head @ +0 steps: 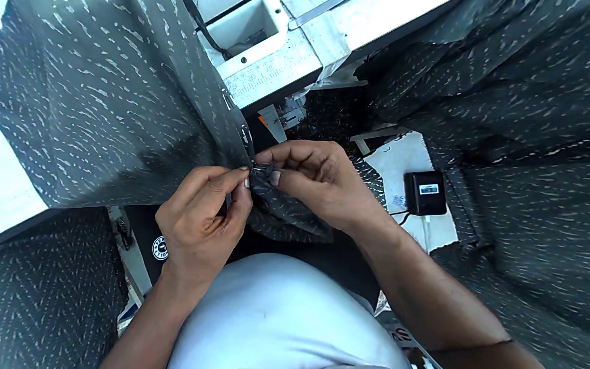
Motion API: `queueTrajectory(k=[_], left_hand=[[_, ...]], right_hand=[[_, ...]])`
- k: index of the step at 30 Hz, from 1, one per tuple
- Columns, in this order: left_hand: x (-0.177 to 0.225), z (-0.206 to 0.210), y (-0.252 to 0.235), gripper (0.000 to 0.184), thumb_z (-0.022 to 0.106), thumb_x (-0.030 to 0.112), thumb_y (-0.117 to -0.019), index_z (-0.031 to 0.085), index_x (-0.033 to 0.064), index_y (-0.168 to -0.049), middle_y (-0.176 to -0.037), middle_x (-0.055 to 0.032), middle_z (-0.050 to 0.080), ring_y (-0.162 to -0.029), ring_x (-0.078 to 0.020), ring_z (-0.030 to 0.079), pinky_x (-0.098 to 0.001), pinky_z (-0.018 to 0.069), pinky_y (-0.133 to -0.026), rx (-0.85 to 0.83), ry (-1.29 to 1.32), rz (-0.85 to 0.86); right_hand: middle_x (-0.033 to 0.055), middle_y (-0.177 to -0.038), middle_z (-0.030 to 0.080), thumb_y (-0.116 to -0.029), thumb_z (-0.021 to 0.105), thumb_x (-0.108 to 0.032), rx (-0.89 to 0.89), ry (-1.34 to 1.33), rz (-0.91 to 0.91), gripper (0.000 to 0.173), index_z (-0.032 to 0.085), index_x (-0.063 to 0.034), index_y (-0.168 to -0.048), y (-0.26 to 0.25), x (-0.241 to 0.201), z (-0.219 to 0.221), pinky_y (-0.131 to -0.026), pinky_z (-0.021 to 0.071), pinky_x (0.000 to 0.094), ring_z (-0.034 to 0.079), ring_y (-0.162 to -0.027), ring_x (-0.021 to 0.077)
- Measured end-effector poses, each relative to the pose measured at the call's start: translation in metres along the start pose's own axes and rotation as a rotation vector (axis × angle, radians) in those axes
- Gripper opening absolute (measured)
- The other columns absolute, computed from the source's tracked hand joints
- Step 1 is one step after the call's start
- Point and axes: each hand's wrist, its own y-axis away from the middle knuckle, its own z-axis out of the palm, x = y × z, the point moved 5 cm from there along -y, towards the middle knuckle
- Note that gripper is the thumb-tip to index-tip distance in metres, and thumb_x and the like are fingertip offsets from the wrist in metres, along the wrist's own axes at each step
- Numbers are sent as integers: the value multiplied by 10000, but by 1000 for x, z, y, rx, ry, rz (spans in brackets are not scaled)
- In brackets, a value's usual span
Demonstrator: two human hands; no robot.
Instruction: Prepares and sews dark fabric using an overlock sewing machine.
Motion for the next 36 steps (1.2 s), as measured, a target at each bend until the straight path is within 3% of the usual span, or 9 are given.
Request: queueTrajectory(k=[19, 22, 26, 29, 31, 33, 34, 35, 36], left_hand=[[14, -5, 2, 161, 714, 64, -909, 780, 8, -1044, -949, -73, 681, -704, -39, 588, -152, 483, -587, -8, -115, 106], [12, -2, 3, 149, 707, 80, -920, 777, 20, -1038, -962, -66, 688, -730, -41, 615, -162, 519, -605, -18, -66, 75], [-2, -8, -6, 158, 656, 129, -943, 796, 100, -1011, -965, 21, 707, -757, 14, 636, -143, 559, -630, -102, 132, -57], [-39, -52, -34, 266, 600, 200, -991, 726, 173, -1224, -1243, 6, 666, -764, -36, 647, -216, 565, -594, -82, -8, -111], [-72, -79, -55, 530, 593, 286, -966, 531, 141, -1471, -1479, -108, 516, -756, -149, 644, -350, 549, -566, -112, -278, -191], [-106, -89, -64, 697, 606, 374, -965, 402, 69, -1557, -1465, -211, 484, -802, -307, 659, -541, 549, -648, -174, -460, -283], [-118, -90, -65, 600, 613, 376, -985, 509, 10, -1450, -1322, -238, 569, -854, -374, 663, -612, 539, -702, -175, -488, -266], [-126, -92, -66, 423, 606, 354, -1005, 638, -14, -1212, -1135, -209, 627, -824, -360, 648, -591, 530, -691, -144, -502, -216], [-130, -97, -66, 313, 577, 306, -1015, 650, 4, -978, -920, -150, 618, -725, -300, 607, -518, 498, -619, -98, -501, -165]], right_hand=[[37, -875, 705, -872, 500, 64, -40, -16, 16, 373, 710, 28, -1179, 8, -5, 1, -585, 532, 172, 620, -679, 44], [0, -784, 685, -969, 632, -146, -18, -88, 13, 192, 730, -20, -1075, 0, -5, 3, -579, 520, 174, 615, -660, 32], [60, -665, 617, -909, 775, -173, 29, -149, 145, 148, 702, -46, -887, -13, 2, 8, -506, 473, 220, 557, -557, 93], [33, -729, 649, -885, 791, -182, 33, -98, 168, 128, 711, -92, -840, -19, 9, 3, -569, 513, 222, 601, -636, 82], [21, -897, 690, -865, 795, -211, 76, 49, 115, 128, 720, -128, -802, -26, 14, -1, -676, 565, 260, 656, -820, 127], [34, -970, 709, -847, 790, -186, 114, 118, 89, 115, 706, -132, -790, -34, 21, -1, -719, 589, 295, 680, -897, 164], [39, -955, 716, -845, 785, -168, 129, 116, 86, 104, 703, -126, -796, -36, 25, 0, -697, 594, 301, 687, -861, 165], [34, -905, 713, -848, 782, -160, 133, 91, 87, 102, 699, -123, -801, -35, 26, 2, -660, 582, 294, 680, -798, 149], [20, -833, 694, -852, 785, -166, 123, 42, 94, 114, 692, -122, -804, -33, 26, 3, -621, 558, 273, 655, -729, 120]])
